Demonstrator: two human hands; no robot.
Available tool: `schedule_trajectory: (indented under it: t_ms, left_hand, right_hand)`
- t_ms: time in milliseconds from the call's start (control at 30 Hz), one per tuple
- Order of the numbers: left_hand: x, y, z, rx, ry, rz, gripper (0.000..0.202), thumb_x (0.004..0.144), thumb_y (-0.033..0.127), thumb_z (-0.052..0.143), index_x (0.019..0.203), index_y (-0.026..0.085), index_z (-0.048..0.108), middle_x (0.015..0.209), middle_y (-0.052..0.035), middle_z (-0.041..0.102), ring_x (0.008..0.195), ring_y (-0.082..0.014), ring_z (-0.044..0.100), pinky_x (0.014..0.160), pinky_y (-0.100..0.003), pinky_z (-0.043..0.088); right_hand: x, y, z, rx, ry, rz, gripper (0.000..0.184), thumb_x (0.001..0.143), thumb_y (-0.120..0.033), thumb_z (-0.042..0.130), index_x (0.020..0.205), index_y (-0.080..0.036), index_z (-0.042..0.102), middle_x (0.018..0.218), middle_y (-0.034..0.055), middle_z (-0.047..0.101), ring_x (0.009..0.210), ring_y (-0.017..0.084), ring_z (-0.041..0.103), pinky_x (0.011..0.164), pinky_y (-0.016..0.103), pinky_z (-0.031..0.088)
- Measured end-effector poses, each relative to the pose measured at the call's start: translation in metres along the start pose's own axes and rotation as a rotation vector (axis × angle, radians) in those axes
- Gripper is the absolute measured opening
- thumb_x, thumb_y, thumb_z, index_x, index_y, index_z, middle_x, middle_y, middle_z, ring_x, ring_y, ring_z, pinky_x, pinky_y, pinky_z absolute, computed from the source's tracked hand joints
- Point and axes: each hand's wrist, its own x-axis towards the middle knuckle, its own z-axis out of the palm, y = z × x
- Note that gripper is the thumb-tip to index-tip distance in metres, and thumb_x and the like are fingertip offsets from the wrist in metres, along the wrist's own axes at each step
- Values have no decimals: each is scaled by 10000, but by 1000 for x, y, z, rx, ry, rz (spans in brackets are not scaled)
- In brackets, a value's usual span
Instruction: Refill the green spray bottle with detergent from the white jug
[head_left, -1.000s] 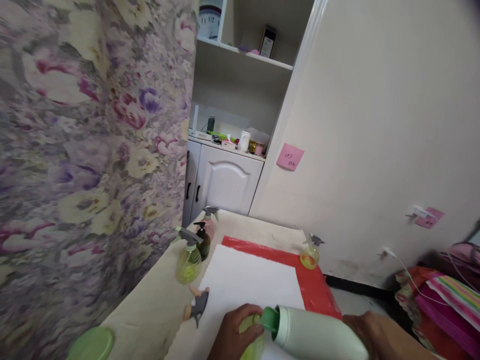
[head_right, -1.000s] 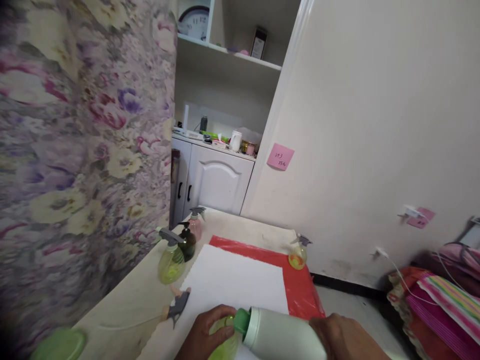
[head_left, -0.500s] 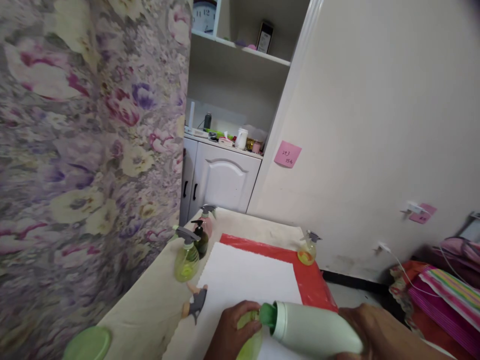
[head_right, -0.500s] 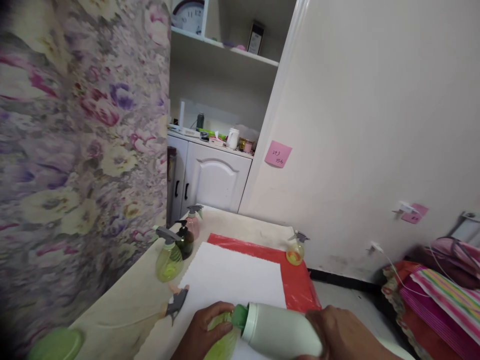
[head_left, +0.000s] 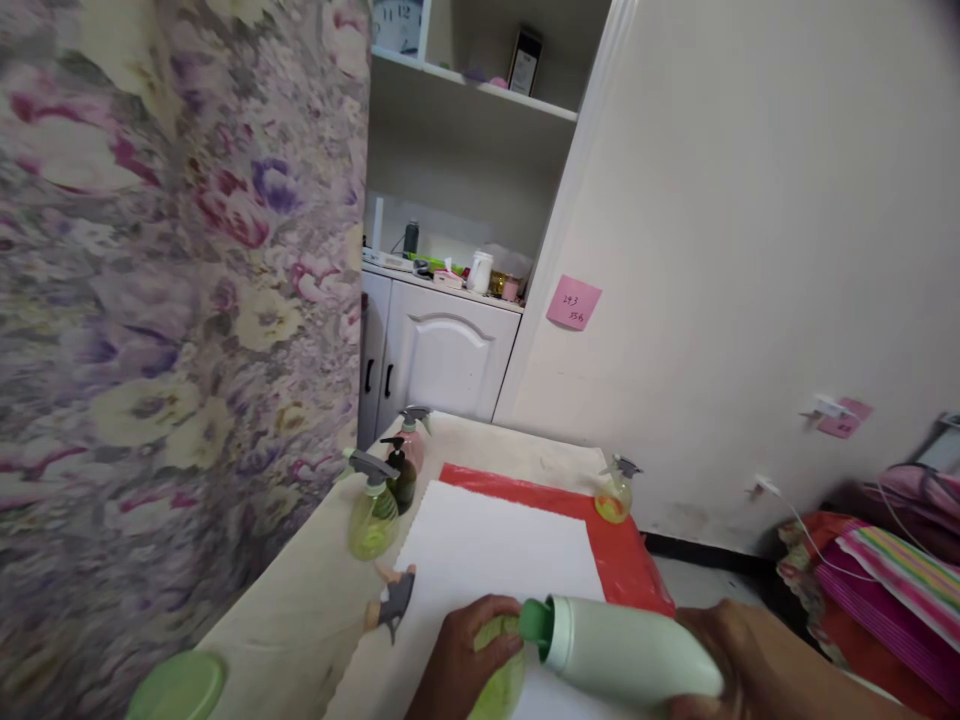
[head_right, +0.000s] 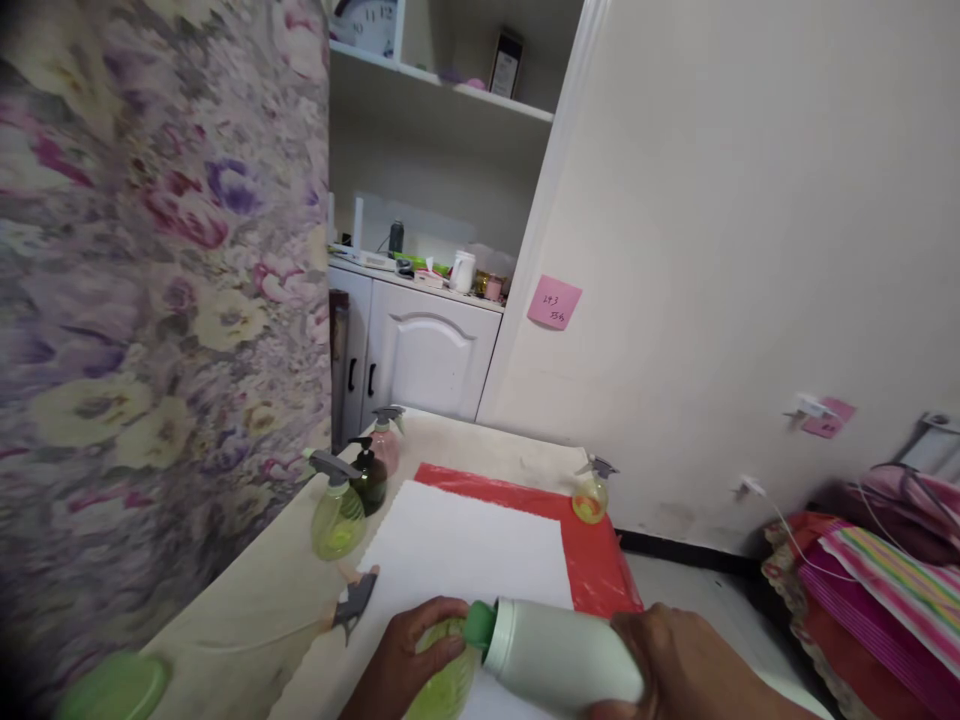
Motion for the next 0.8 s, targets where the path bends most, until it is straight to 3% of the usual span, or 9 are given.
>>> schedule_trajectory:
  t_ms: [800]
  left_hand:
    - [-2, 8, -3, -16, -13, -12, 220, 698, 225, 674, 897, 208, 766, 945, -42, 803, 954, -258, 695, 906, -323, 496]
  right_hand:
    - [0, -1, 3, -33, 38, 25, 260, 658, -462, 696, 807, -250, 717, 761, 47, 776, 675, 228, 691, 557, 274, 345]
